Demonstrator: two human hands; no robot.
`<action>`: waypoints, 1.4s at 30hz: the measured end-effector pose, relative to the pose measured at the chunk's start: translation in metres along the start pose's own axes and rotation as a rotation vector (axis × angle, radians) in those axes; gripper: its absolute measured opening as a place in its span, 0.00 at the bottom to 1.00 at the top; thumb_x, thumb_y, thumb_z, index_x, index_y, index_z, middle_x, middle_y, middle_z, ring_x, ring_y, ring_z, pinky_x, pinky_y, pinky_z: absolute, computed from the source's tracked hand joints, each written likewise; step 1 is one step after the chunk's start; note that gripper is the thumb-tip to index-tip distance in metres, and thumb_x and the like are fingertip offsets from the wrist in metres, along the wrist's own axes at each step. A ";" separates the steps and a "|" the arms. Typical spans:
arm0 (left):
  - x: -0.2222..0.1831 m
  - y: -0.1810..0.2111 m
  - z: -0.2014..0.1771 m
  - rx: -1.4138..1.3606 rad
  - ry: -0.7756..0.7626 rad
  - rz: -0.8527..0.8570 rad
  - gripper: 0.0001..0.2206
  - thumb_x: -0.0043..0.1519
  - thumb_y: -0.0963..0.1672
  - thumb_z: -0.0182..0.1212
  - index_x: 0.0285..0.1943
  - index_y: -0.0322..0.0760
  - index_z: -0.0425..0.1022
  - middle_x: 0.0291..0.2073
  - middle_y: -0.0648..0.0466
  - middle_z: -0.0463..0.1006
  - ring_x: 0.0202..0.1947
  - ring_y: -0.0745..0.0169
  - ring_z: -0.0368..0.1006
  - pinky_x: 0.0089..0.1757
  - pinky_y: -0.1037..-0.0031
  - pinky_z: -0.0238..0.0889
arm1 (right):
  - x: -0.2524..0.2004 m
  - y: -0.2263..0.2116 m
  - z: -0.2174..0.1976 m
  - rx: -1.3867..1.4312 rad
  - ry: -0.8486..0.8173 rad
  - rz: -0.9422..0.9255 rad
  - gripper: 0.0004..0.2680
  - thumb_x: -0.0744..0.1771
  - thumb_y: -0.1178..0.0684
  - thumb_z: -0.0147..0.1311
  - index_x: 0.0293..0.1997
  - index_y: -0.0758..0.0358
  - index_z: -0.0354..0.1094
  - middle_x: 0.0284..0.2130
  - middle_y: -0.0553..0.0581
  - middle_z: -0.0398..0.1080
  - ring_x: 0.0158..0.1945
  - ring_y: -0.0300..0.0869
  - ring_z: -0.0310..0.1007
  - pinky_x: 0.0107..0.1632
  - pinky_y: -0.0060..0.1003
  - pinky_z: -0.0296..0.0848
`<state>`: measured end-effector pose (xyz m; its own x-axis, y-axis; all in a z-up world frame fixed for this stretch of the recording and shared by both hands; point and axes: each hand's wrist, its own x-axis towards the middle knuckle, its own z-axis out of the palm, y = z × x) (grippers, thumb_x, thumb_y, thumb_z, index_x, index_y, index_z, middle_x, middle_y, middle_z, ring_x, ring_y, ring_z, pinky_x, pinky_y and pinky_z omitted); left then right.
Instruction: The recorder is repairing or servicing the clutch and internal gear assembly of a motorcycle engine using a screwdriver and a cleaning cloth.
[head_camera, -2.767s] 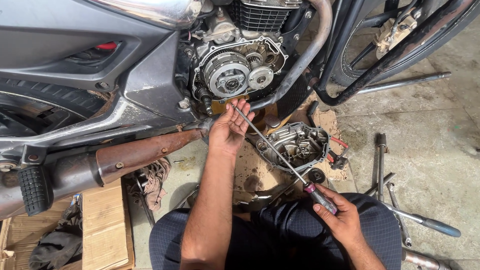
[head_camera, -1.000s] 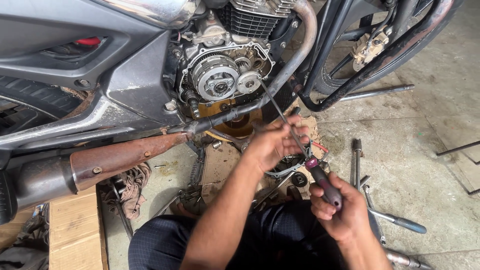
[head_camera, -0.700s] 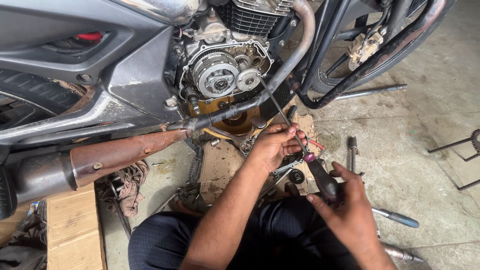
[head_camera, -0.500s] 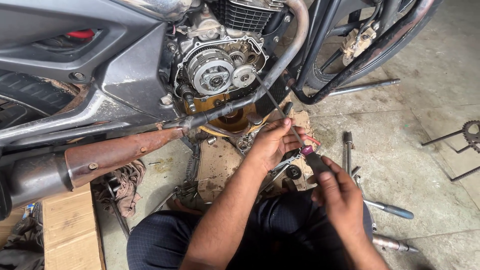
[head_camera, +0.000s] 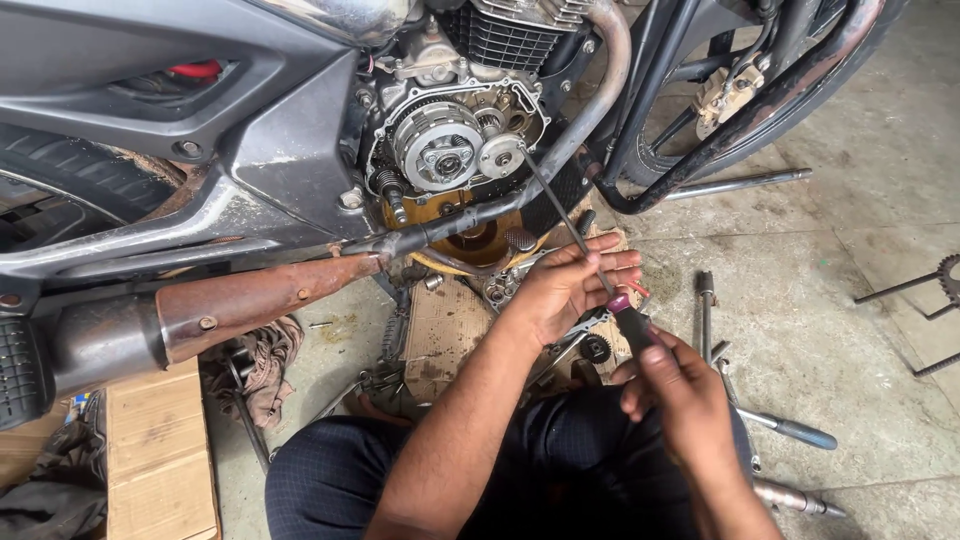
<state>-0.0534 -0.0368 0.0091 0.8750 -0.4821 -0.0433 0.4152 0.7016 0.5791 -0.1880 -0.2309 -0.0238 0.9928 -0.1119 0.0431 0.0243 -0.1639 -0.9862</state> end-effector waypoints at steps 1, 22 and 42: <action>0.003 -0.003 -0.005 0.002 0.003 0.000 0.14 0.66 0.45 0.56 0.57 0.34 0.74 0.45 0.44 0.84 0.45 0.54 0.82 0.45 0.66 0.77 | -0.001 -0.010 0.002 0.003 -0.002 0.002 0.25 0.67 0.38 0.56 0.63 0.72 0.64 0.36 0.72 0.77 0.28 0.47 0.77 0.30 0.37 0.75; 0.008 -0.028 -0.026 0.193 0.042 0.066 0.08 0.73 0.40 0.57 0.58 0.29 0.73 0.45 0.39 0.80 0.47 0.43 0.76 0.49 0.58 0.71 | -0.016 -0.033 0.013 -0.502 0.021 -0.546 0.25 0.71 0.42 0.54 0.70 0.70 0.49 0.43 0.76 0.71 0.38 0.54 0.76 0.39 0.40 0.76; -0.024 -0.048 0.001 0.188 -0.124 0.090 0.22 0.66 0.42 0.59 0.69 0.44 0.60 0.46 0.49 0.80 0.48 0.59 0.77 0.47 0.64 0.74 | -0.011 -0.037 0.001 0.051 -0.129 -0.420 0.31 0.73 0.42 0.52 0.81 0.65 0.34 0.41 0.74 0.76 0.34 0.51 0.79 0.35 0.38 0.77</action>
<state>-0.0949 -0.0595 -0.0171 0.8641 -0.4913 0.1089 0.2735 0.6401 0.7180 -0.2000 -0.2229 0.0118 0.9019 0.0777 0.4248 0.4315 -0.1200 -0.8941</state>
